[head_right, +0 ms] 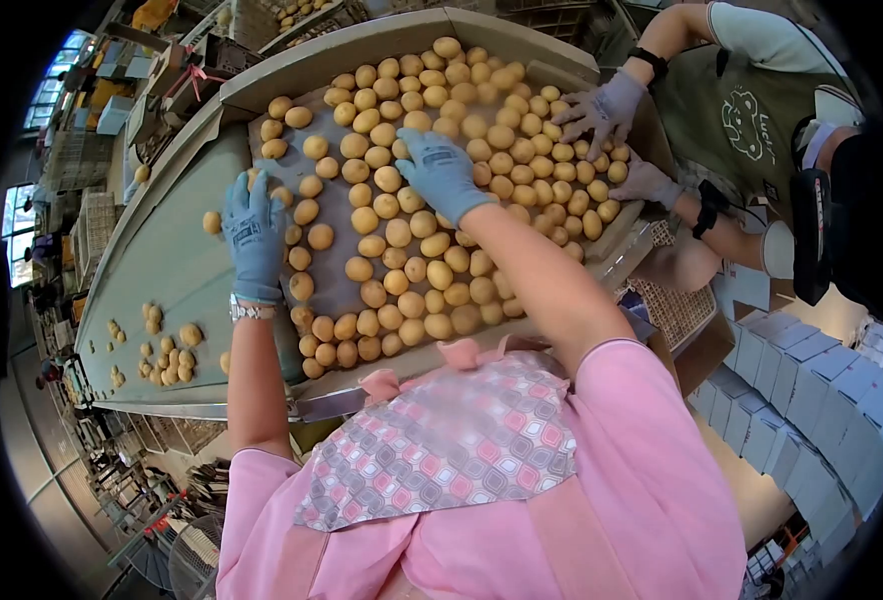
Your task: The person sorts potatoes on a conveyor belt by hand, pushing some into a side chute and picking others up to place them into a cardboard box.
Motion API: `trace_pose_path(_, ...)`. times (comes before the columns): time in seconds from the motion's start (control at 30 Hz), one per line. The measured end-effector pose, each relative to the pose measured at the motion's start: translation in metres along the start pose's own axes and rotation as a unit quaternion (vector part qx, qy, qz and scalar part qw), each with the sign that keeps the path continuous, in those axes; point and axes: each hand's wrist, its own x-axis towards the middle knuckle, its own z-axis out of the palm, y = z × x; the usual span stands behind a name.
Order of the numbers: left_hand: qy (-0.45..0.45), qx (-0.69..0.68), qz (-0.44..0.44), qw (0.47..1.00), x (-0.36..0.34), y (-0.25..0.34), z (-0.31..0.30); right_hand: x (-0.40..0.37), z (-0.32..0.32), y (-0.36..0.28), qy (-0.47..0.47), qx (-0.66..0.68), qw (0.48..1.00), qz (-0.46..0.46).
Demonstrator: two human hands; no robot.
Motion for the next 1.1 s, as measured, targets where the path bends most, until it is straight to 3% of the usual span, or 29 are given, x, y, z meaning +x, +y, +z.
trace_pose_path(0.03, 0.011, -0.138, -0.048, 0.989, 0.002, 0.015, -0.002, -0.008, 0.001, 0.006, 0.039, 0.051, 0.998, -0.001)
trace_pose_path(0.07, -0.016, -0.373, -0.102, 0.922, -0.010, 0.056, -0.010, -0.020, -0.011, -0.002, 0.017, 0.074, 0.997, -0.029)
trace_pose_path(0.1, -0.063, -0.474, -0.174, 0.861, -0.022, 0.084, -0.014, -0.036, -0.033, -0.022, -0.006, 0.099, 0.994, -0.056)
trace_pose_path(0.23, -0.097, -0.475, -0.155, 0.861, -0.089, 0.086, -0.022, -0.092, -0.056, -0.064, -0.077, 0.321, 0.927, -0.177)
trace_pose_path(0.27, -0.110, -0.461, -0.163, 0.865, -0.103, 0.079, -0.030, -0.096, -0.059, -0.062, -0.094, 0.263, 0.942, -0.186)
trace_pose_path(0.33, 0.041, -0.177, -0.046, 0.982, -0.126, 0.049, -0.057, -0.109, -0.065, -0.055, -0.133, 0.148, 0.959, -0.204)
trace_pose_path(0.37, 0.105, -0.330, -0.158, 0.925, -0.145, 0.026, -0.084, -0.120, -0.059, -0.041, -0.136, 0.087, 0.962, -0.221)
trace_pose_path(0.43, 0.361, -0.628, -0.268, 0.635, -0.184, -0.020, -0.139, -0.140, -0.037, -0.010, -0.140, -0.031, 0.954, -0.265)
trace_pose_path(0.47, 0.497, -0.480, -0.315, 0.650, -0.188, -0.015, -0.155, -0.140, -0.038, -0.012, -0.138, -0.031, 0.955, -0.259)
trace_pose_path(0.57, 0.559, -0.424, -0.399, 0.591, -0.348, -0.127, -0.137, -0.140, -0.032, -0.021, -0.132, -0.023, 0.960, -0.247)
trace_pose_path(0.6, 0.565, -0.349, -0.485, 0.570, -0.406, -0.165, -0.101, -0.140, -0.030, -0.022, -0.129, -0.019, 0.961, -0.244)
trace_pose_path(0.67, 0.556, -0.479, -0.540, 0.412, -0.427, -0.148, -0.065, -0.140, -0.030, -0.020, -0.130, -0.012, 0.963, -0.237)
trace_pose_path(0.73, 0.493, -0.427, -0.689, 0.316, -0.504, -0.175, 0.002, -0.141, -0.029, -0.020, -0.128, -0.008, 0.963, -0.236)
trace_pose_path(0.8, 0.388, -0.429, -0.757, 0.306, -0.521, -0.174, 0.024, -0.142, -0.033, -0.022, -0.118, 0.005, 0.964, -0.237)
trace_pose_path(0.9, 0.352, -0.455, -0.728, 0.372, -0.518, -0.185, 0.026, -0.145, -0.037, -0.026, -0.131, -0.010, 0.965, -0.225)
trace_pose_path(1.0, 0.425, -0.502, -0.550, 0.516, -0.478, -0.209, -0.017, -0.149, -0.038, -0.029, -0.117, 0.035, 0.968, -0.220)
trace_pose_path(1.03, 0.458, -0.480, -0.495, 0.562, -0.461, -0.209, -0.038, -0.144, -0.038, -0.038, -0.062, 0.054, 0.969, -0.231)
trace_pose_path(1.1, 0.549, -0.279, -0.452, 0.645, -0.367, -0.153, -0.085, -0.127, -0.032, -0.044, -0.048, 0.067, 0.958, -0.275)
